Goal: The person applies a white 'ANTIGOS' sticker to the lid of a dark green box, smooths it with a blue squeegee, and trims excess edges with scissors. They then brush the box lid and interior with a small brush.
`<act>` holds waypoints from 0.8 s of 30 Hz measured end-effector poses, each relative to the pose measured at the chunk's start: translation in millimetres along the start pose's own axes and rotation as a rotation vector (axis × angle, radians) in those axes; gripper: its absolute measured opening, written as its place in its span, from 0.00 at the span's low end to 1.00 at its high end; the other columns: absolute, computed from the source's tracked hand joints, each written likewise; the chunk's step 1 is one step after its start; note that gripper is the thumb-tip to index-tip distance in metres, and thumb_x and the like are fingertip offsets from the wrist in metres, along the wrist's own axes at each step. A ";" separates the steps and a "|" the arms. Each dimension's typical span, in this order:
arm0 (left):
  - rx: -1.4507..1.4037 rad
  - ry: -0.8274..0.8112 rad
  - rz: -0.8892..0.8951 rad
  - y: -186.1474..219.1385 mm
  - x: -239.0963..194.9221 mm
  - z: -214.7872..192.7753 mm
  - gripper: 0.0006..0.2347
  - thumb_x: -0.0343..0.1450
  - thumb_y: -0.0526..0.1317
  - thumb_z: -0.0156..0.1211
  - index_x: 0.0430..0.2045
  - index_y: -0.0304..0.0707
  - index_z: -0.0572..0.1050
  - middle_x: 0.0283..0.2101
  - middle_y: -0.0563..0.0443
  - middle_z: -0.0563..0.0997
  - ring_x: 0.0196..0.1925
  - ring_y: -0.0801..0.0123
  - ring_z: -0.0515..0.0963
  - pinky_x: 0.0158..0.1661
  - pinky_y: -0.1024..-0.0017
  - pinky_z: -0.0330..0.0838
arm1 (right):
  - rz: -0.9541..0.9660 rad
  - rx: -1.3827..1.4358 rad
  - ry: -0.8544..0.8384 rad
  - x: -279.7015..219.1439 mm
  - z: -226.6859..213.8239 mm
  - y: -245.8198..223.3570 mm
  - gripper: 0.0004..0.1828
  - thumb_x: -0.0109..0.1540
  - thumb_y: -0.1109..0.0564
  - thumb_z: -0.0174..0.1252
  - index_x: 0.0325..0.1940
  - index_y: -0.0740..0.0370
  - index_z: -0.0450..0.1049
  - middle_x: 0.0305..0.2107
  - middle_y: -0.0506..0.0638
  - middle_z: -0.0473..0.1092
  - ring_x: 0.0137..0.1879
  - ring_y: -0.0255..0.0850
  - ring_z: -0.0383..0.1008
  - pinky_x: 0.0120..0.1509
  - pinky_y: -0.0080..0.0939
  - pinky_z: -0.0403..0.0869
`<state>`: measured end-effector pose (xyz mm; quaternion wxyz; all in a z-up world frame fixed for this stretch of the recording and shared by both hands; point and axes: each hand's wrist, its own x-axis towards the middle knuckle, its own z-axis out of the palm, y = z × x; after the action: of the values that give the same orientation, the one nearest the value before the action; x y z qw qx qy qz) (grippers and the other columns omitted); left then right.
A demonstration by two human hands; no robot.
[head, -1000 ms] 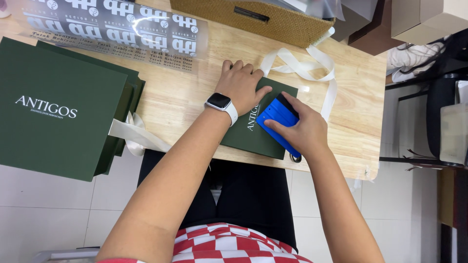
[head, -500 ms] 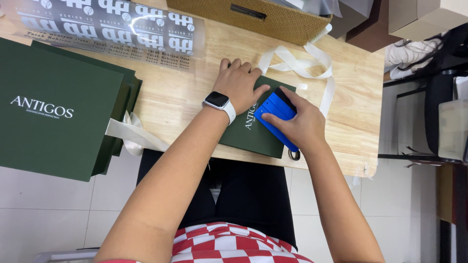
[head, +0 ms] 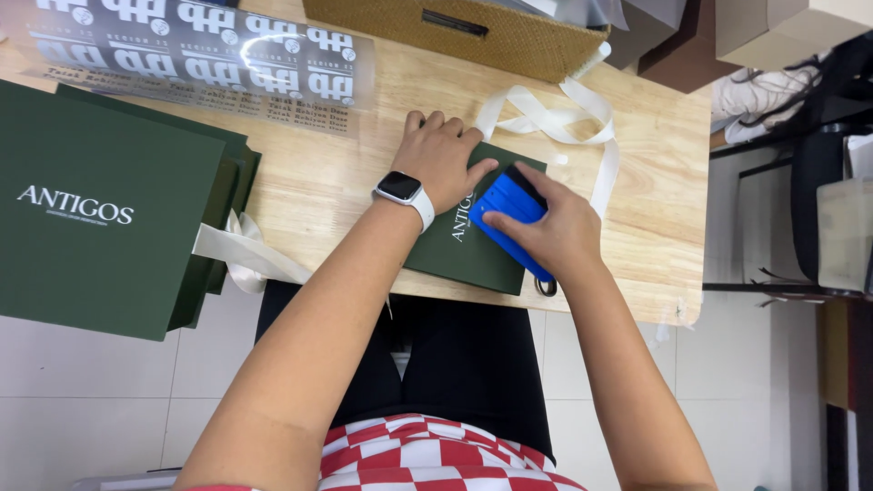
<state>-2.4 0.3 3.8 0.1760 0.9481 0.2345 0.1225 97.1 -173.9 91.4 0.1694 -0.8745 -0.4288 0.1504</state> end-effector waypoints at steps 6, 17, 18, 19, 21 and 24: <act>0.013 -0.016 -0.004 3.8 -3.9 -9.6 0.22 0.76 0.60 0.43 0.52 0.49 0.75 0.47 0.47 0.80 0.54 0.57 0.73 0.59 0.51 0.52 | 0.008 -0.010 -0.013 -16.0 1.4 -2.9 0.44 0.49 0.33 0.74 0.68 0.38 0.72 0.52 0.52 0.76 0.61 0.56 0.75 0.64 0.57 0.74; 0.025 -0.037 -0.037 6.4 -11.3 -6.5 0.22 0.77 0.61 0.42 0.54 0.49 0.74 0.44 0.50 0.79 0.53 0.59 0.72 0.60 0.53 0.52 | 0.449 0.306 0.394 64.6 7.1 231.0 0.41 0.61 0.40 0.72 0.73 0.53 0.65 0.54 0.57 0.75 0.62 0.51 0.74 0.63 0.52 0.74; 0.033 -0.042 -0.049 6.5 -13.1 -4.4 0.22 0.77 0.61 0.42 0.54 0.49 0.74 0.44 0.50 0.78 0.53 0.60 0.72 0.60 0.53 0.52 | 0.528 0.230 0.358 68.5 13.0 247.4 0.45 0.58 0.39 0.74 0.74 0.53 0.64 0.55 0.56 0.74 0.63 0.50 0.74 0.62 0.51 0.75; 0.036 -0.048 -0.046 8.3 -14.4 -5.2 0.22 0.77 0.61 0.42 0.54 0.49 0.74 0.44 0.50 0.78 0.53 0.60 0.72 0.60 0.53 0.52 | 0.534 0.235 0.356 69.7 16.0 253.1 0.45 0.58 0.39 0.74 0.74 0.53 0.64 0.55 0.56 0.74 0.63 0.50 0.74 0.62 0.51 0.75; 0.023 -0.054 -0.080 10.8 -17.0 -6.4 0.23 0.78 0.62 0.40 0.55 0.50 0.74 0.43 0.51 0.78 0.52 0.61 0.72 0.60 0.53 0.52 | 0.540 0.191 0.293 72.4 23.6 264.4 0.44 0.59 0.39 0.72 0.75 0.50 0.63 0.55 0.53 0.74 0.63 0.48 0.74 0.62 0.51 0.75; 0.007 -0.015 -0.105 15.6 -24.1 -3.9 0.22 0.78 0.60 0.42 0.54 0.48 0.75 0.43 0.50 0.78 0.51 0.61 0.73 0.60 0.52 0.53 | 0.243 -0.061 0.414 42.7 18.5 220.7 0.32 0.61 0.52 0.70 0.68 0.64 0.73 0.56 0.61 0.68 0.63 0.61 0.69 0.66 0.59 0.70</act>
<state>-18.1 -23.3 9.8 0.1805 0.9360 0.2831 0.1054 268.9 -263.5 -24.0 0.2077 -0.9366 -0.2811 -0.0259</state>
